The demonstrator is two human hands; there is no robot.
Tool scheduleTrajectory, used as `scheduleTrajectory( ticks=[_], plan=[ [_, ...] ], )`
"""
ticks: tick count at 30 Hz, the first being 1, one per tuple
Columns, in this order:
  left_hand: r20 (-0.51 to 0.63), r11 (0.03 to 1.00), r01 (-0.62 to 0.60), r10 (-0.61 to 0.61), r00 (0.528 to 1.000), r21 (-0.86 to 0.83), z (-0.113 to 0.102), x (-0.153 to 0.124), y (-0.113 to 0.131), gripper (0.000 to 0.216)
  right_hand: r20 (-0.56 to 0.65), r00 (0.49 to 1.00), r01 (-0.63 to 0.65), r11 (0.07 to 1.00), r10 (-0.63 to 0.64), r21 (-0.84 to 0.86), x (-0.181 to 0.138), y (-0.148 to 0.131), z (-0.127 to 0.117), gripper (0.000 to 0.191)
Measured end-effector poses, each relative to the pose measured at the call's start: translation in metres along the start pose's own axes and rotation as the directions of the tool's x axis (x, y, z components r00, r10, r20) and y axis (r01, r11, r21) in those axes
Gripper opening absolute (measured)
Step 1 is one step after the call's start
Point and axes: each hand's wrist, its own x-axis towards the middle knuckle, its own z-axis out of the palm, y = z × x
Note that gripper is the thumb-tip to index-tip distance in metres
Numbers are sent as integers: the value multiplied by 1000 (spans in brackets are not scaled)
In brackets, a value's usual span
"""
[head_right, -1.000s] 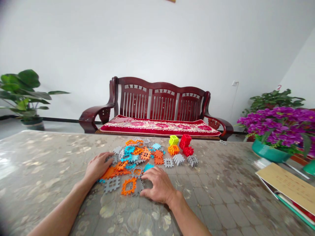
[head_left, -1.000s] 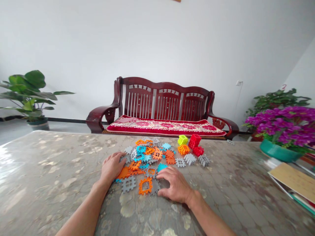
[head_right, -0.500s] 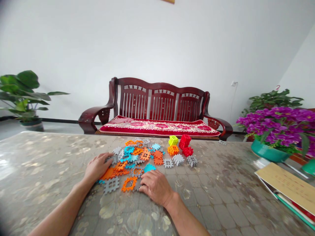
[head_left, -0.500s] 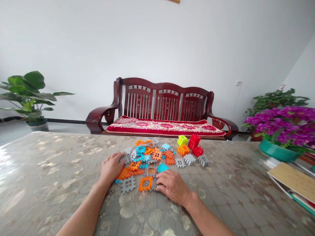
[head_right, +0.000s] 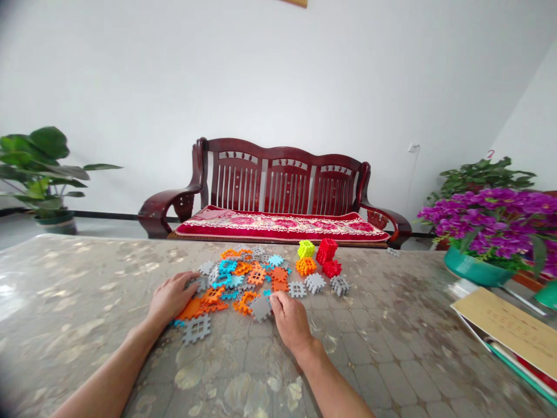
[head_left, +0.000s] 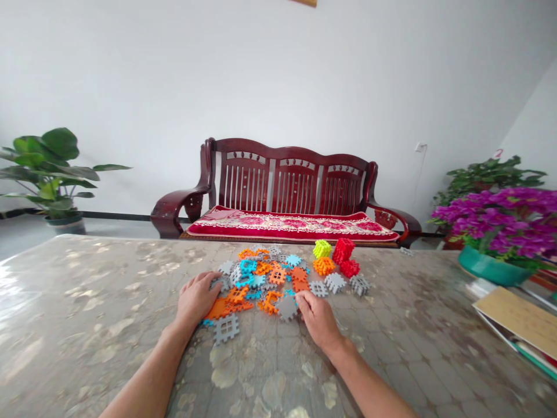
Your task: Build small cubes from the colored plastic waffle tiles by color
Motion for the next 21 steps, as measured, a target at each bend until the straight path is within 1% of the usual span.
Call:
scheduleTrajectory(
  ticks=[2,4,6,8,10,13,15,17,21],
  plan=[
    [-3,1000,-1,1,1000,-1,1,0,0,40,2,1000,-19,1000,19,18,0,0,0,34],
    [-1,1000,-1,1,1000,0,1,1,-1,40,31,999,-30,999,29,17,0,-1,0,33],
    [3,1000,-2,2,1000,0,1,1,0,41,69,998,-6,1000,7,-16,0,-4,-1,34],
    [8,1000,-1,1,1000,2,0,1,0,41,91,995,47,996,-41,-69,-1,-7,-1,36],
    [13,1000,2,-2,1000,6,0,1,0,42,115,990,95,988,-80,-125,-2,-12,-3,43],
    [21,1000,4,-4,1000,7,0,0,0,42,179,976,161,966,-126,-201,-3,-18,-7,64],
    [24,1000,4,-5,1000,10,0,0,0,42,211,964,213,944,-161,-252,-4,-21,-8,73],
    [24,1000,2,-3,1000,12,0,0,0,42,226,956,251,924,-189,-289,-6,-23,-8,72],
    [22,1000,-3,3,1000,10,-2,-1,1,43,221,949,283,915,-224,-288,-7,-22,-6,60]
  ],
)
